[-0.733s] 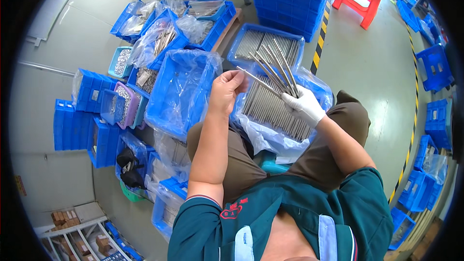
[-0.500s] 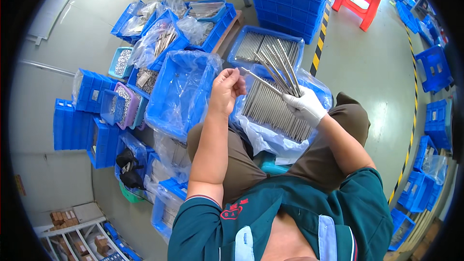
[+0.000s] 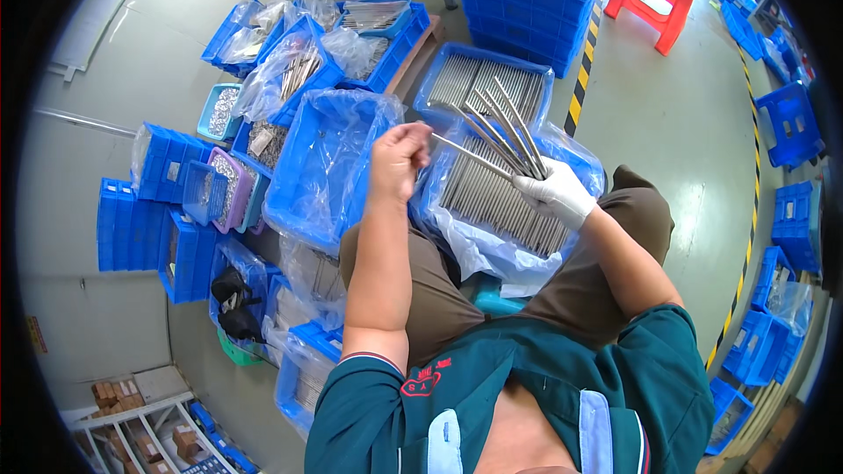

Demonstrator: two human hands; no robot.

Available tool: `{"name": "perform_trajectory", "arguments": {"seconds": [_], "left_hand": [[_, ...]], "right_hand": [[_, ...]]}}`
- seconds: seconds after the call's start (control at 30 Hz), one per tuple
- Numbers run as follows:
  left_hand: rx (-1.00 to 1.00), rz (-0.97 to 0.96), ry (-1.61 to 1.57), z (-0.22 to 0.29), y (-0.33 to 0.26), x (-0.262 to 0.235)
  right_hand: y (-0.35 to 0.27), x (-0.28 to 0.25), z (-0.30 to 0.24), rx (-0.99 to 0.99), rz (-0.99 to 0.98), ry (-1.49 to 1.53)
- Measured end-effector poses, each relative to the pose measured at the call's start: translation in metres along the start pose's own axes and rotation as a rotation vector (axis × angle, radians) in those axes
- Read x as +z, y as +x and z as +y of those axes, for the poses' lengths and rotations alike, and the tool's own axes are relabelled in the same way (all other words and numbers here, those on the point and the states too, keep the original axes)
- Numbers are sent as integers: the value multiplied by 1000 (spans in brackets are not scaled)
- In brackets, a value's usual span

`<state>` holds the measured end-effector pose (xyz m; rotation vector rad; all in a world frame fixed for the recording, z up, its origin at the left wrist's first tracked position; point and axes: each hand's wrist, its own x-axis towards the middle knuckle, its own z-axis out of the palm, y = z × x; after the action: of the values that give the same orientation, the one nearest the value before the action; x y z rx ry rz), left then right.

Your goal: The recorder is counting and sorting thin metal rods from blue industrial bins.

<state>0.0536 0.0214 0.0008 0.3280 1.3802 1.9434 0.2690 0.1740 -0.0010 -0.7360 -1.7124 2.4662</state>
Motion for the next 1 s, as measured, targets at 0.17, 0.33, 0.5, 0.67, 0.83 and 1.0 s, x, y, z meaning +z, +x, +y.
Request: {"name": "perform_trajectory", "arguments": {"seconds": [0.17,0.33,0.5,0.67,0.83,1.0], "left_hand": [[151,5,109,10,-3,3],[54,-139,76,10,-9,16],[43,-180,48,11,-10,9],[40,-182,176,16,-14,12],[-51,-281,286,11,-13,5],[-59,-257,355,13,-16,10]], "right_hand": [[1,-4,7,48,-1,-158],[2,1,8,25,-5,-256],[0,5,5,23,-5,-288],[1,1,8,29,12,-372],[-2,7,2,7,45,-394],[-1,4,6,-78,163,-534]]}}
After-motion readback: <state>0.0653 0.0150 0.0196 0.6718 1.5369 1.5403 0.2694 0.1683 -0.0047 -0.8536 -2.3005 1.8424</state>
